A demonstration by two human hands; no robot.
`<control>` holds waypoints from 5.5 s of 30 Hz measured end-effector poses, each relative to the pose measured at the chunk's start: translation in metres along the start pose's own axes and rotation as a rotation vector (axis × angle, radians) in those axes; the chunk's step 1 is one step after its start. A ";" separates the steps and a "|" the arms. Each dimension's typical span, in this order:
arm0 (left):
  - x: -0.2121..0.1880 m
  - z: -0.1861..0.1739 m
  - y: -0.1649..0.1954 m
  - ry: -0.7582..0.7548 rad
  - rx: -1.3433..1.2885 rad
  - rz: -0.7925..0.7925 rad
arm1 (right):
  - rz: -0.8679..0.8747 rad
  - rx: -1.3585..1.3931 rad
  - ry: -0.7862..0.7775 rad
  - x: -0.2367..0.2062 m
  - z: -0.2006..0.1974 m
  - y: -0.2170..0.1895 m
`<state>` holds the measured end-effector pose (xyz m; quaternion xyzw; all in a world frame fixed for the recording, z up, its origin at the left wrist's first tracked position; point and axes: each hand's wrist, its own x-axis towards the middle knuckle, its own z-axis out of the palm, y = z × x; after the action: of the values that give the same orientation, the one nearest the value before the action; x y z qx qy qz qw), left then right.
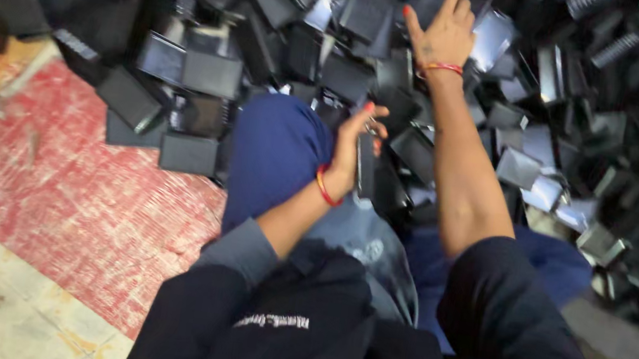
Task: The person sits cross-legged on the floor surrounded by a large pile of small black plastic parts. They repeatedly pick up individual parts, inspect them by turning them over in their hands, and place them back into the pile. The task involves continuous handling and visual inspection of the parts without a visible final destination or accumulation.
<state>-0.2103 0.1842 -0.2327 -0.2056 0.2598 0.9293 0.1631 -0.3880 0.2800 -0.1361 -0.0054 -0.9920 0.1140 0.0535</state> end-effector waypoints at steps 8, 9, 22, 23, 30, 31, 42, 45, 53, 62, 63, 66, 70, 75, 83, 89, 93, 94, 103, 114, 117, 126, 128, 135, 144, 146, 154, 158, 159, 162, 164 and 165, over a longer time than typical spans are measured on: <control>0.006 -0.004 -0.017 0.051 -0.090 0.046 | -0.220 0.317 0.362 0.010 0.026 -0.007; 0.007 -0.004 -0.019 0.077 -0.068 0.081 | -0.254 0.299 0.411 0.011 0.032 -0.021; 0.007 0.006 0.001 0.161 -0.098 0.170 | -0.271 0.591 0.166 -0.053 0.001 -0.019; 0.007 0.009 0.000 0.181 -0.116 0.158 | -0.242 0.738 0.064 -0.069 -0.010 -0.004; 0.000 0.010 -0.020 -0.294 0.365 0.014 | -0.071 0.905 -0.054 -0.181 -0.046 0.042; -0.001 0.008 -0.021 -0.318 0.499 0.175 | 0.001 0.888 -0.084 -0.186 -0.050 0.047; -0.004 -0.001 -0.020 -0.385 0.509 0.017 | 0.002 1.111 0.108 -0.187 -0.027 0.062; -0.009 0.003 -0.018 -0.322 0.490 -0.029 | 0.105 0.993 0.064 -0.183 -0.023 0.051; -0.010 0.010 -0.011 -0.303 0.482 -0.057 | 0.068 0.944 0.082 -0.182 -0.031 0.043; -0.005 0.007 -0.018 -0.250 0.563 0.020 | 0.049 1.057 0.035 -0.172 -0.038 0.038; -0.005 0.007 -0.018 -0.218 0.555 -0.037 | 0.078 0.987 0.031 -0.173 -0.039 0.036; -0.005 0.007 -0.018 -0.193 0.485 -0.156 | 0.134 0.777 -0.003 -0.180 -0.042 0.032; -0.006 0.009 -0.016 -0.270 0.424 -0.137 | -0.081 0.828 0.007 -0.182 -0.038 0.035; -0.019 0.011 -0.021 -0.221 0.949 0.314 | 0.246 1.536 -0.158 -0.190 -0.030 0.044; 0.011 0.004 -0.008 -0.037 0.213 0.503 | -0.135 0.689 0.204 -0.226 -0.048 0.030; 0.014 -0.004 -0.001 0.017 0.394 0.605 | -0.311 0.709 0.055 -0.266 -0.044 0.005; -0.003 0.001 -0.005 0.041 0.326 0.542 | -0.144 0.643 -0.058 -0.262 -0.039 0.022; -0.005 0.001 -0.005 0.001 0.311 0.529 | -0.082 0.609 -0.070 -0.263 -0.036 0.025; 0.005 -0.011 -0.001 -0.074 0.543 0.718 | -0.167 0.470 0.014 -0.254 -0.048 0.018; -0.010 -0.010 0.006 -0.107 -0.033 0.151 | -0.443 1.123 0.051 -0.262 -0.266 -0.013; -0.005 -0.008 0.009 -0.057 -0.002 0.103 | -0.996 1.654 -0.152 -0.284 -0.319 -0.010; -0.007 -0.007 0.009 -0.023 0.127 0.075 | -1.554 1.744 -0.854 -0.285 -0.315 0.003; -0.006 -0.005 0.009 -0.004 0.170 0.098 | -1.584 1.738 -0.884 -0.282 -0.315 0.003; -0.002 -0.001 0.007 0.105 0.328 0.164 | -1.624 1.724 -0.924 -0.276 -0.319 0.004; -0.002 0.001 0.008 0.112 0.423 0.157 | -1.664 1.858 -0.860 -0.272 -0.319 -0.009; -0.004 0.003 0.009 0.153 0.427 0.113 | -1.686 1.905 -0.689 -0.272 -0.316 -0.015; -0.001 0.000 0.011 0.145 0.377 0.121 | -1.621 1.811 -0.939 -0.260 -0.317 -0.023; -0.009 0.010 0.017 0.063 0.242 0.133 | -1.580 1.737 -0.977 -0.253 -0.320 -0.030; -0.012 0.013 0.019 0.056 0.243 0.130 | -1.574 1.737 -0.984 -0.252 -0.319 -0.033; -0.015 0.014 0.025 0.051 0.253 0.152 | -1.571 1.764 -0.998 -0.251 -0.313 -0.043; -0.008 0.007 0.022 0.051 0.204 0.125 | -1.553 1.768 -1.002 -0.248 -0.308 -0.047; -0.002 0.002 0.018 0.052 0.149 0.085 | -1.546 1.765 -1.002 -0.246 -0.306 -0.048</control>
<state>-0.2169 0.1710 -0.2227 -0.2056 0.3406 0.9080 0.1316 -0.1103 0.2969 0.1454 0.6518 -0.2362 0.6609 -0.2874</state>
